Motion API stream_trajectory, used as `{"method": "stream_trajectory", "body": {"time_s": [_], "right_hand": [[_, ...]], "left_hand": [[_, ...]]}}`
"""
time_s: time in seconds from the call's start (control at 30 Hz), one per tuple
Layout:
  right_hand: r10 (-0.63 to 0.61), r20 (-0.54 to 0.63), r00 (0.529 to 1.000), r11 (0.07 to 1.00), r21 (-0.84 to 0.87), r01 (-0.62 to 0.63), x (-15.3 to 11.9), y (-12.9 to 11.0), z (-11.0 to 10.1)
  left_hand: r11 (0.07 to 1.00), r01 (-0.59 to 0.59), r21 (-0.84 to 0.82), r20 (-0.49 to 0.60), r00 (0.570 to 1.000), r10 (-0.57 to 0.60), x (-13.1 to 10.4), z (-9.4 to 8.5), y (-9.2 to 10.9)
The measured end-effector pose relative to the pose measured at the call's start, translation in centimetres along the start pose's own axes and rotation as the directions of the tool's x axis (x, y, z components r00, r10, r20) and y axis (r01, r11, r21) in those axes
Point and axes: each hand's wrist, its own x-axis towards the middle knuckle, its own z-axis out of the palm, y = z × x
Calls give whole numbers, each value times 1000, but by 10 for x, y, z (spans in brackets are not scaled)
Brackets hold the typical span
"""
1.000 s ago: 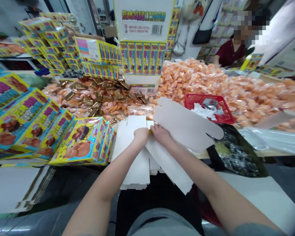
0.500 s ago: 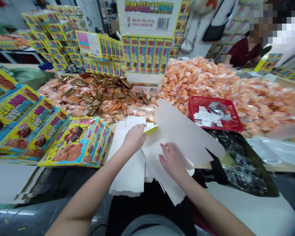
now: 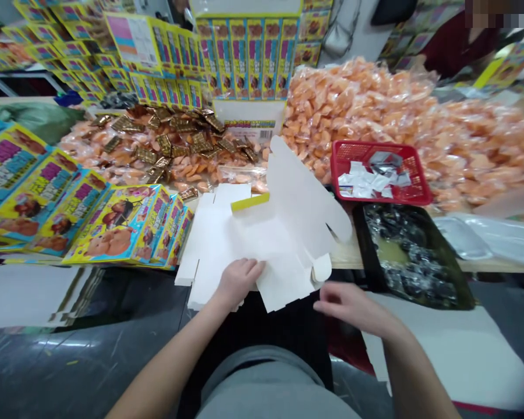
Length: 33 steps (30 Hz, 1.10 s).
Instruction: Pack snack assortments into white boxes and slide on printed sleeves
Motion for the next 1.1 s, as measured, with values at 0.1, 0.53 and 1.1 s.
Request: {"method": "stream_trajectory", "body": {"time_s": [0.1,0.53,1.1], "right_hand": [[109,-461,880,994,37,-104,23,6,-8],[226,-518,825,830,545,115,55,5,24],[17,-292,956,983,-172,-70,22,-36,44]], "left_hand": [[976,-216,-16,115,970,217,-9,-11,-2],[982,-52,-179,-436,899,-32,-36,35,36],[806,-250,537,-183,898,400,6,-7,29]]}}
